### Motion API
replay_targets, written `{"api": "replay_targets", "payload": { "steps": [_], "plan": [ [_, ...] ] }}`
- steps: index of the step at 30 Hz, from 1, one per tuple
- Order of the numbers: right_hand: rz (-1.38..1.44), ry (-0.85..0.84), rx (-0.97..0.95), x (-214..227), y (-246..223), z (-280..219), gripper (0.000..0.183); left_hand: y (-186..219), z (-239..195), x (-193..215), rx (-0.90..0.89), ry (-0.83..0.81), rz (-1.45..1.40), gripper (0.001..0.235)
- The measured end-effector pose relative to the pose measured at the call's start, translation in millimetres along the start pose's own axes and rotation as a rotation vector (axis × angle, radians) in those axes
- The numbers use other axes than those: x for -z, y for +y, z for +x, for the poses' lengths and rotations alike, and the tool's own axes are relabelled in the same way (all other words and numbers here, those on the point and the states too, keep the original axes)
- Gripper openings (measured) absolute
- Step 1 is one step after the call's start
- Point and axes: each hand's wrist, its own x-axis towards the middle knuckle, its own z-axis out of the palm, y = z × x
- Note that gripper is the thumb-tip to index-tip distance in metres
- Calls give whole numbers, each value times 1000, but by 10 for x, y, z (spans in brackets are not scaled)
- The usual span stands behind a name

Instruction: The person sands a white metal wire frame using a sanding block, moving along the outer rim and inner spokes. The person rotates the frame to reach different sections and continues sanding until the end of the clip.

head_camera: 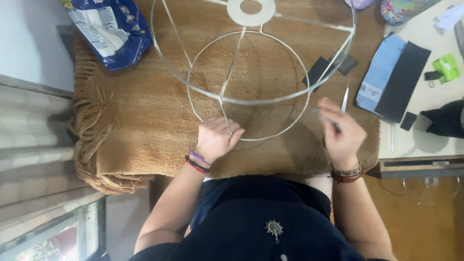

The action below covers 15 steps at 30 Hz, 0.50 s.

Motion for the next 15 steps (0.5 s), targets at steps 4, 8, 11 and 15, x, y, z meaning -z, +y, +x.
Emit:
{"api": "replay_targets", "payload": {
  "steps": [4, 8, 11, 15],
  "plan": [
    [-270, 21, 8, -161, 206, -388, 21, 24, -83, -165, 20, -80, -64, 41],
    [-194, -63, 260, -531, -254, -302, 32, -30, -66, -134, 12, -96, -37, 35],
    [-320, -93, 281, -456, 42, -349, 38, -21, -72, -79, 25, -115, -44, 40],
    [-504, -120, 349, -426, 153, -266, 47, -42, -38, -55, 40, -90, -27, 40]
  ]
}}
